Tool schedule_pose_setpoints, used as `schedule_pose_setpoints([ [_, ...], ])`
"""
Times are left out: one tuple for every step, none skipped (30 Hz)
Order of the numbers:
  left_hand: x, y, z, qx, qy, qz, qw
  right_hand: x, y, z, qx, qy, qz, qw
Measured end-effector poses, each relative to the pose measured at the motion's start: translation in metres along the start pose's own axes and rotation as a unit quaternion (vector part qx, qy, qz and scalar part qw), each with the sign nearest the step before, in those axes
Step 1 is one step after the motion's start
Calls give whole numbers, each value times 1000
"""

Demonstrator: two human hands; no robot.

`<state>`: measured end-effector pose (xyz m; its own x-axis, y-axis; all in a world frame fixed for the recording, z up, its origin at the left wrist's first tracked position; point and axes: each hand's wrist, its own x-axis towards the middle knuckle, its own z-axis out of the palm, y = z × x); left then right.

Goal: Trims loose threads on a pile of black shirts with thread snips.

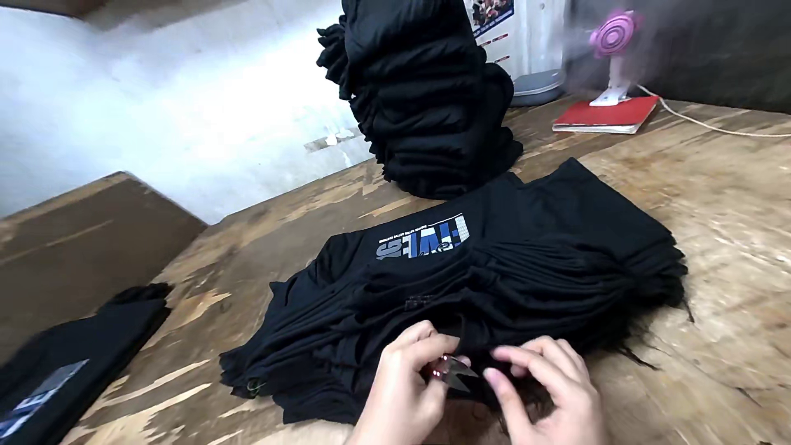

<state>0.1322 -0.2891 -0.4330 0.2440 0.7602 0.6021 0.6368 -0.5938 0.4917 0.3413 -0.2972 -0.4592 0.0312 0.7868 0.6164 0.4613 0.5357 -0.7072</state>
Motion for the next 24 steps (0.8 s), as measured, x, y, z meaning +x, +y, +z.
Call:
schedule_pose_setpoints([
  [3, -3, -1, -25, -8, 8, 1000, 3, -3, 6, -11, -3, 13, 1000],
  [4, -4, -1, -41, -20, 17, 999, 5, -5, 11, -2, 4, 25, 1000],
  [5, -6, -1, -51, -27, 26, 998, 6, -5, 16, 24, 19, 34, 999],
  [5, -7, 0, -60, -28, 32, 997, 7, -3, 19, 60, 36, 38, 997],
  [4, -7, -1, -65, -20, 33, 997, 7, -1, 19, 94, 51, 33, 994],
  [2, -5, -1, -57, -3, 30, 998, 5, 1, 17, 115, 60, 26, 991],
  [0, -2, -3, -33, 21, 26, 999, 2, 1, 13, 121, 57, 22, 991],
  [-3, 3, -6, 9, 37, 22, 999, -1, 1, 9, 123, 47, 18, 991],
  [-5, 9, -9, 47, 49, 28, 997, -6, 0, 5, 126, 38, 14, 991],
  [-7, 14, -9, 85, 64, 48, 993, -10, 0, 2, 127, 36, 10, 991],
  [-9, 17, -7, 125, 82, 76, 986, -13, -1, -1, 125, 40, 4, 991],
  [-11, 18, -3, 165, 97, 109, 975, -15, -1, -3, 120, 45, -2, 992],
  [-13, 17, 2, 200, 109, 144, 963, -16, -1, -5, 114, 43, -11, 993],
  [-12, 13, 6, 221, 122, 175, 952, -17, -1, -7, 108, 33, -20, 993],
  [-10, 10, 9, 231, 134, 194, 944, -17, -1, -9, 97, 16, -30, 995],
  [-6, 7, 10, 230, 140, 194, 943, -17, -2, -11, 75, -6, -38, 996],
  [-2, 5, 9, 220, 133, 177, 950, -15, -3, -12, 37, -27, -48, 998],
  [5, 6, 6, 209, 111, 145, 961, -13, -4, -12, -23, -43, -62, 997],
  [12, 7, 2, 207, 77, 105, 970, -11, -4, -11, -94, -56, -83, 991],
  [21, 7, -1, 210, 48, 71, 974, -10, -3, -7, -158, -64, -110, 979],
  [31, 4, -2, 212, 37, 46, 975, -10, 0, -3, -202, -56, -138, 968],
  [42, -1, 0, 221, 51, 32, 973, -10, 6, 0, -194, -31, -165, 966],
  [54, -7, 3, 233, 80, 30, 969, -9, 8, -1, -145, -19, -182, 972],
  [64, -13, 6, 240, 109, 37, 964, -9, 8, -7, -80, -45, -185, 978],
])
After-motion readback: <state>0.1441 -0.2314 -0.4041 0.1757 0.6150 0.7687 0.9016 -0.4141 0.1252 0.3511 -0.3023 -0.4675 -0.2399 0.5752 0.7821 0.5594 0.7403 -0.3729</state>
